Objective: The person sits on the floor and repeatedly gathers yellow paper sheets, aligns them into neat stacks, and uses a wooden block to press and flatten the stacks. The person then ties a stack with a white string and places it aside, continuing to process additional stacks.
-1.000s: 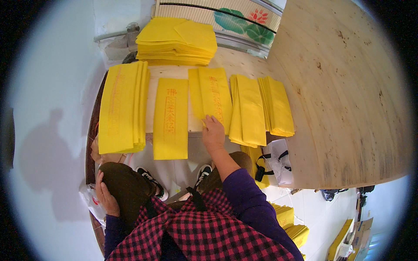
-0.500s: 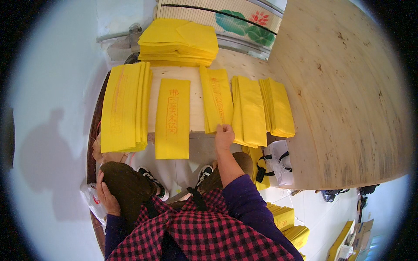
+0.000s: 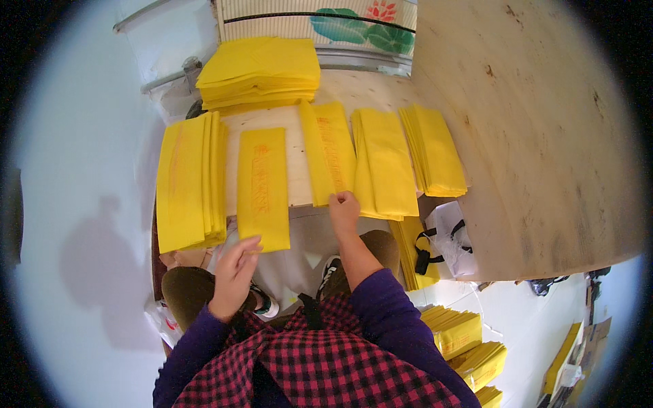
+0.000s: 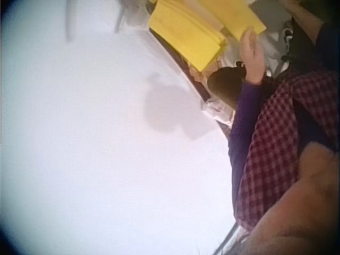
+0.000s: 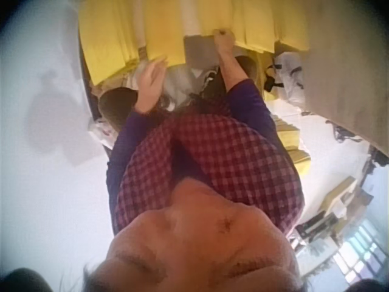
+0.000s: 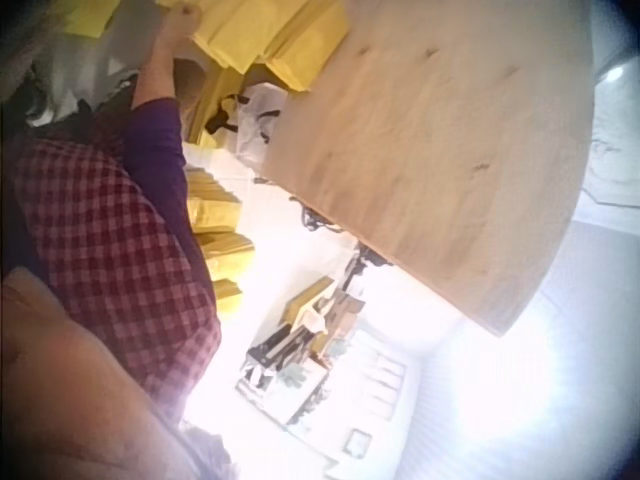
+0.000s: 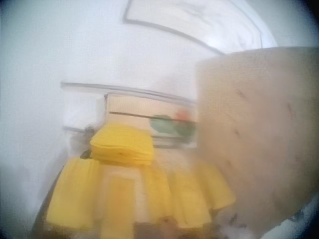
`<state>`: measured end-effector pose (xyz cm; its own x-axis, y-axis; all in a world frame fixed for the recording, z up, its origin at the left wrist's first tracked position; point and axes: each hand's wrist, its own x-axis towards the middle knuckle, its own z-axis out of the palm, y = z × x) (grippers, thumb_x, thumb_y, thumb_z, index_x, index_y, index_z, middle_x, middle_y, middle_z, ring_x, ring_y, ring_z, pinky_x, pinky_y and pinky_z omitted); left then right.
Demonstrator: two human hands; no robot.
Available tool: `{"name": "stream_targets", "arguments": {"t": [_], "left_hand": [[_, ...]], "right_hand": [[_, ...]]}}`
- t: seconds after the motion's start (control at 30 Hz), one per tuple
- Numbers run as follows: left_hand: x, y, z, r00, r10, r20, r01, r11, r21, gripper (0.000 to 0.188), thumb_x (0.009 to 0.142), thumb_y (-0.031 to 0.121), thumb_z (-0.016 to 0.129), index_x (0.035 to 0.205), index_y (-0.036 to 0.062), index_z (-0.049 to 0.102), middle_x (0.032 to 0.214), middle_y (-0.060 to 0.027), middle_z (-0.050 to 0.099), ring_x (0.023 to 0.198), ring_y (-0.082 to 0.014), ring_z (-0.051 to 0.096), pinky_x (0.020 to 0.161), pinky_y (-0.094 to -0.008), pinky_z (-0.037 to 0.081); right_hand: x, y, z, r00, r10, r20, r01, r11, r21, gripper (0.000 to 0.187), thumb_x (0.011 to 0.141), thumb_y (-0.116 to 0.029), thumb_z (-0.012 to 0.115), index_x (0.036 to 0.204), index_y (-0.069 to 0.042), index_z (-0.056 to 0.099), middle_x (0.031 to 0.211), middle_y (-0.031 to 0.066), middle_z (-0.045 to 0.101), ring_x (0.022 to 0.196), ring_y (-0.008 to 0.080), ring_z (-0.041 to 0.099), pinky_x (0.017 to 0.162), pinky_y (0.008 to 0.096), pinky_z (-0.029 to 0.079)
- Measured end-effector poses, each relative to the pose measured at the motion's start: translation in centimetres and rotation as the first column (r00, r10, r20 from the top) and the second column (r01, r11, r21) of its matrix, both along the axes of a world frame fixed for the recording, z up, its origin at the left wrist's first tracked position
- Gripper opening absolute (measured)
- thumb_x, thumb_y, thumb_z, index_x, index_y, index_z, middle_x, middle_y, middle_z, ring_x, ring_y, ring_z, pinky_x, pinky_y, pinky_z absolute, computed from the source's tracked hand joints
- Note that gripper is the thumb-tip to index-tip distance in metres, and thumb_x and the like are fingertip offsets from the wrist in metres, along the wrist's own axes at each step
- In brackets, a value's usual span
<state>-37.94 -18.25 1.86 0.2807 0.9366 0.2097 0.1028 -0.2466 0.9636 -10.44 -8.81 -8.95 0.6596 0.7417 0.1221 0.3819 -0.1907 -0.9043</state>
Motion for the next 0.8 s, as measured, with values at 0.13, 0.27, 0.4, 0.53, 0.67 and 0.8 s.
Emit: {"name": "stream_targets", "arguments": {"t": [0.13,0.27,0.4,0.53,0.67,0.8], "left_hand": [[6.5,8.0,-1.8,0.985,-0.046,-0.165,0.049,0.999,0.018,0.031,0.087,0.011,0.052,0.115,-0.0014,0.052,0.108,-0.0118,0.060,0.093,-0.0168,0.058,0.082,-0.0286,0.046],[12.2,15.6,-4.2,0.950,-0.021,-0.310,-0.051,0.974,-0.223,0.042,0.084,0.017,0.055,0.122,-0.0017,0.048,0.111,-0.0136,0.057,0.088,-0.0204,0.057,0.073,-0.0311,0.047],[16.6,19.3,-6.0,0.966,0.137,-0.219,-0.220,0.881,-0.419,0.047,0.079,0.015,0.059,0.117,-0.0097,0.048,0.106,-0.0202,0.059,0.097,-0.0266,0.058,0.077,-0.0350,0.047],[19.1,21.7,-7.5,0.973,0.114,-0.203,-0.198,0.864,-0.464,0.042,0.080,0.014,0.060,0.114,-0.0090,0.051,0.097,-0.0171,0.061,0.079,-0.0236,0.059,0.062,-0.0321,0.047],[19.5,22.8,-8.7,0.990,0.062,-0.125,-0.117,0.853,-0.509,0.029,0.079,0.010,0.062,0.100,-0.0094,0.057,0.086,-0.0132,0.063,0.065,-0.0238,0.059,0.055,-0.0326,0.046],[19.9,23.2,-8.5,0.992,0.097,-0.087,-0.130,0.784,-0.607,0.022,0.077,0.005,0.064,0.093,-0.0095,0.059,0.087,-0.0136,0.063,0.069,-0.0244,0.060,0.057,-0.0340,0.047]], "right_hand": [[-0.1,-0.1,0.7,0.998,0.022,-0.053,-0.022,1.000,-0.007,0.024,0.074,-0.021,0.064,0.079,0.002,0.061,0.073,0.0133,0.063,0.069,0.0237,0.061,0.066,0.0333,0.047],[0.0,-0.3,0.9,0.994,0.051,-0.097,-0.054,0.998,-0.025,0.024,0.075,-0.021,0.064,0.080,0.002,0.061,0.072,0.0124,0.063,0.068,0.0229,0.060,0.066,0.0332,0.047],[0.4,-0.4,0.9,0.975,0.075,-0.211,-0.082,0.996,-0.025,0.025,0.077,-0.022,0.064,0.082,0.002,0.060,0.072,0.0106,0.062,0.066,0.0204,0.059,0.062,0.0320,0.047],[1.2,-0.9,1.9,0.817,0.123,-0.564,-0.112,0.992,0.055,0.034,0.084,-0.024,0.059,0.104,0.003,0.056,0.077,0.0087,0.060,0.059,0.0151,0.054,0.053,0.0278,0.044],[2.5,-1.8,3.6,0.675,0.165,-0.719,-0.157,0.984,0.079,0.049,0.089,-0.026,0.053,0.127,0.001,0.039,0.087,0.0094,0.059,0.052,0.0106,0.047,0.048,0.0245,0.042],[3.6,-2.3,4.8,0.595,0.186,-0.782,-0.207,0.976,0.075,0.047,0.089,-0.028,0.051,0.127,-0.003,0.041,0.087,0.0102,0.059,0.051,0.0101,0.047,0.048,0.0247,0.043]]}}
